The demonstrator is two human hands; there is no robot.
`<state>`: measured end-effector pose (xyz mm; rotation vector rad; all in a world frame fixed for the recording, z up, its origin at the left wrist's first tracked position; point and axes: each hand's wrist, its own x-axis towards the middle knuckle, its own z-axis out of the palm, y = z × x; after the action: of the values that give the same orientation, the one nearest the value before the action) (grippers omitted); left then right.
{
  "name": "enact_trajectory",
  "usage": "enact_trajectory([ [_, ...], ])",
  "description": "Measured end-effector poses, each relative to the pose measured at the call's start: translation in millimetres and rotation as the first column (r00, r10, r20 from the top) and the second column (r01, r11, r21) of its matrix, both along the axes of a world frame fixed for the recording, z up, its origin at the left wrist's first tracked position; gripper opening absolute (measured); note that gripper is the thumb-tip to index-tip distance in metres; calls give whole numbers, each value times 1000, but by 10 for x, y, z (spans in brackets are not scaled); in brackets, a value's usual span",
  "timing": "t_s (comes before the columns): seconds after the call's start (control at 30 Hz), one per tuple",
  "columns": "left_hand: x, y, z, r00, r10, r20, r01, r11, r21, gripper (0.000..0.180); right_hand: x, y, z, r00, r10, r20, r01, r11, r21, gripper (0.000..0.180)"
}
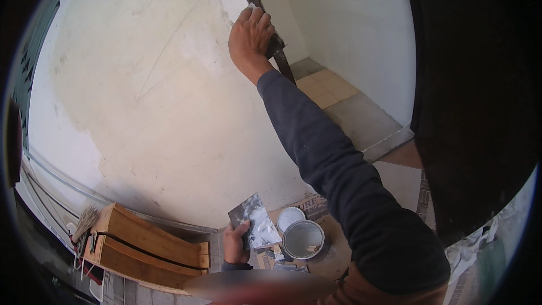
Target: The person scoops plaster from a bucket with a small trowel and applies it to a wall using a larger trowel. They repeatedly smooth the plaster along the wall surface and near a door frame, working in a small area.
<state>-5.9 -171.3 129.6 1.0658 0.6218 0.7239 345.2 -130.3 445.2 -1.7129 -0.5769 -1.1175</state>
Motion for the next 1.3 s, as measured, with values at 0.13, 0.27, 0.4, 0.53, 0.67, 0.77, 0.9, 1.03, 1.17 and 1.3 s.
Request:
enact_trajectory([
  [0.13, 3, 13, -17, 999, -10, 41, 11, 1000, -13, 26, -95, -63, 4, 999, 50, -16, -51, 995, -82, 34],
  [0.27, 8, 25, -21, 999, -5, 31, 5, 1000, -4, 25, -193, -201, -220, 997, 52, 54, -53, 998, 17, 42],
  [0.4, 9, 24, -16, 1000, -2, -7, 2, 1000, -2, 24, -116, -192, -240, 998, 61, 25, -61, 998, -7, 42],
  [0.53, 14, 26, -29, 1000, -7, 4, 7, 1000, 4, 25, -9, -33, 71, 1000, 23, -8, -23, 1000, -1, 34],
  [0.67, 13, 45, -44, 1000, 5, -5, -5, 1000, 29, 25, -130, -147, 44, 994, 109, 23, -107, 992, -74, 31],
  [0.77, 1, 31, -49, 1000, 10, 17, -10, 1000, -2, 26, -267, -535, -503, 948, 219, 230, -217, 976, -36, 33],
  [0.9, -25, -45, -60, 991, 60, 118, -53, 997, -63, 28, -177, -1146, -1319, 941, 317, 120, -304, 946, -115, 40],
  [1.03, -2, -78, -90, 981, 59, 184, -48, 997, -66, 30, -7, -1283, -1563, 932, 325, 159, -318, 946, -64, 40],
  [1.17, 26, -62, -138, 965, 43, 258, -25, 997, -70, 32, -139, -1142, -1341, 924, 282, 258, -290, 957, -6, 39],
  [1.3, 36, -36, -172, 962, 17, 272, -13, 1000, -18, 31, -339, -858, -959, 925, 166, 342, -210, 973, 96, 39],
])
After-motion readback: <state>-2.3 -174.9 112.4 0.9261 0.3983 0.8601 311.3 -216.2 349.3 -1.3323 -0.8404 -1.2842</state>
